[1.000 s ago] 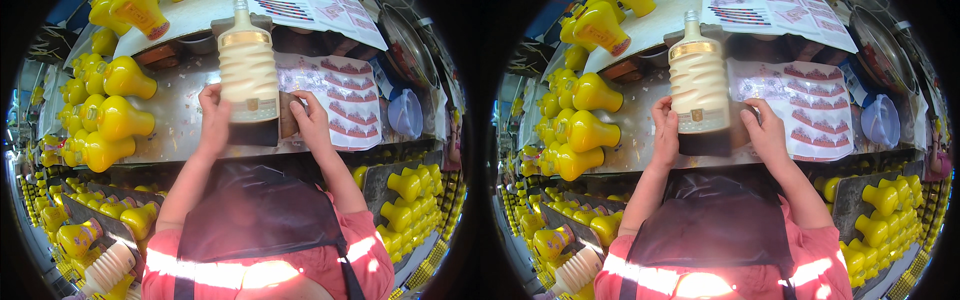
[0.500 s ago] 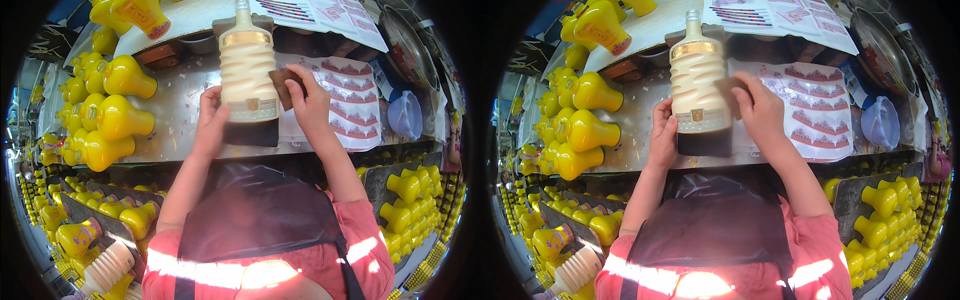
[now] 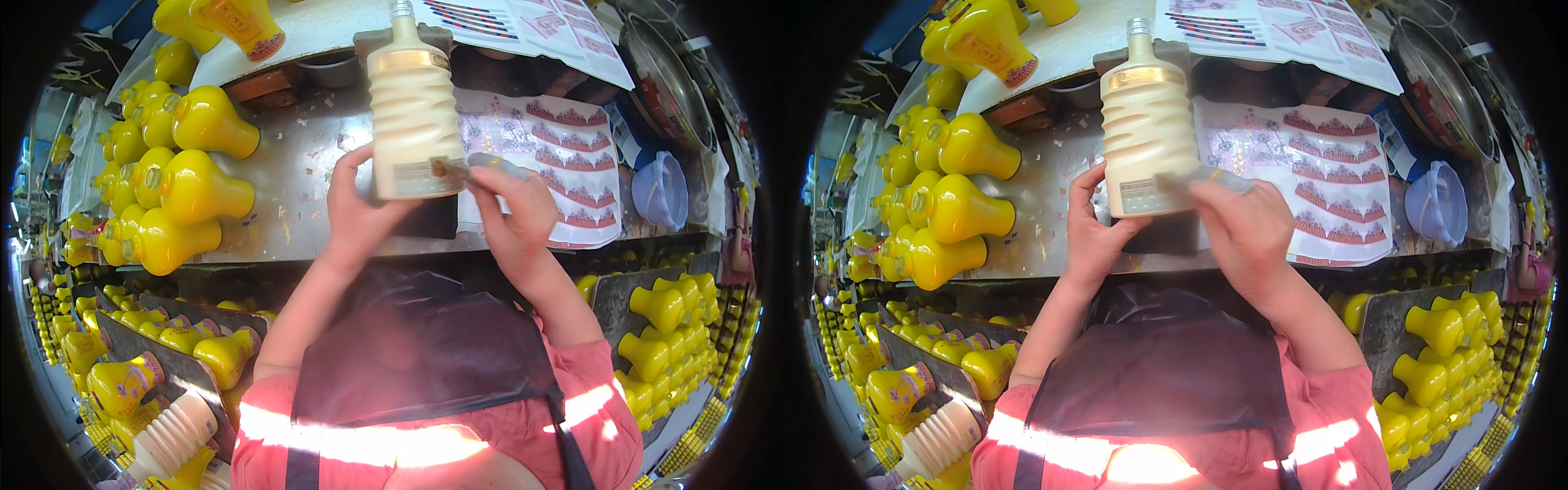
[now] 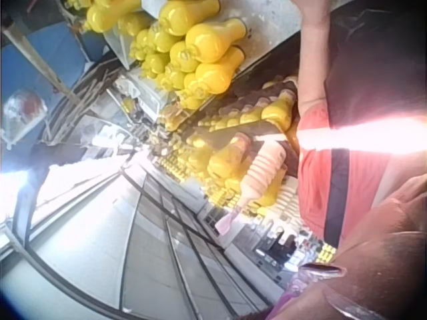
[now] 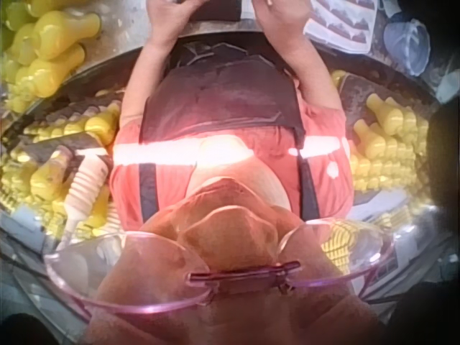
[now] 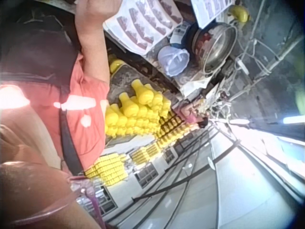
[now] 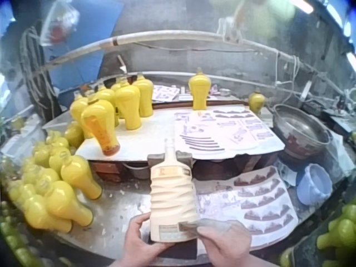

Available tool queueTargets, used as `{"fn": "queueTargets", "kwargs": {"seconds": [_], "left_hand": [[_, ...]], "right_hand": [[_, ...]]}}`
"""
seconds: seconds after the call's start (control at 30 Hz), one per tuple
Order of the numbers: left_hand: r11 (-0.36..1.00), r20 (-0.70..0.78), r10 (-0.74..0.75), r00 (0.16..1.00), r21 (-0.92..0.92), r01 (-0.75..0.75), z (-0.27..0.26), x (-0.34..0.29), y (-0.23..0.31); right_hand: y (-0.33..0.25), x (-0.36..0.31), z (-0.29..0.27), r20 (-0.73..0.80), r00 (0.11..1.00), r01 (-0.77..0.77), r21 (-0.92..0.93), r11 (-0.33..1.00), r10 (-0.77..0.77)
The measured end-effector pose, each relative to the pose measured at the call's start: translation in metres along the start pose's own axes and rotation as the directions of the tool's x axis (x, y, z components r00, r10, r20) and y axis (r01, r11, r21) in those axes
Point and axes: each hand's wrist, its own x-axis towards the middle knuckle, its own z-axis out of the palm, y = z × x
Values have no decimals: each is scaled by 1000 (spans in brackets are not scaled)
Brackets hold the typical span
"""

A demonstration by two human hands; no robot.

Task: The person applies adhesive labels to yellow and white plastic bottles, smooths them, and places the finished bottles on a nearby table. The person also handles stacks of labels and moves bottles between the work surface and the table.

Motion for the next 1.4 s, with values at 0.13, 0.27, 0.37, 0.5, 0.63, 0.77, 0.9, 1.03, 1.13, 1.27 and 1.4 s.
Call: {"fn": "queueTargets", "kwargs": {"seconds": [0.13,0.27,0.37,0.5,0.63,0.77,0.9,1.03,1.13,1.27,1.4], "left_hand": [[961,-71,194,978,216,-175,9,4,10],[908,-96,333,938,302,-291,12,5,17],[865,-105,416,903,352,-357,15,7,21],[839,-116,448,887,397,-372,18,8,23],[852,-110,426,898,382,-357,15,8,23],[877,-70,374,925,351,-328,9,4,17],[966,40,177,983,186,-182,-6,4,3],[987,108,-95,990,-122,108,-15,25,-5],[973,94,-135,986,-176,150,-11,64,-1],[884,115,-73,991,-453,118,5,108,8],[761,235,-263,936,-546,351,5,140,7]], "right_hand": [[-8,11,-1,48,928,364,93,927,-369],[-25,25,-14,103,984,156,-88,984,-147],[-38,35,-12,207,901,396,-40,917,-380],[-46,42,-19,218,932,318,-107,942,-290],[-53,47,-19,360,876,369,-73,927,-321],[-49,50,-18,335,936,149,-107,983,-106],[-25,45,-15,320,895,-289,-115,950,311],[-3,20,-3,286,828,-479,-85,874,482],[6,0,11,269,738,-664,127,736,619],[14,-12,20,285,634,-773,250,583,719],[18,-12,14,206,622,-779,260,571,755]]}}
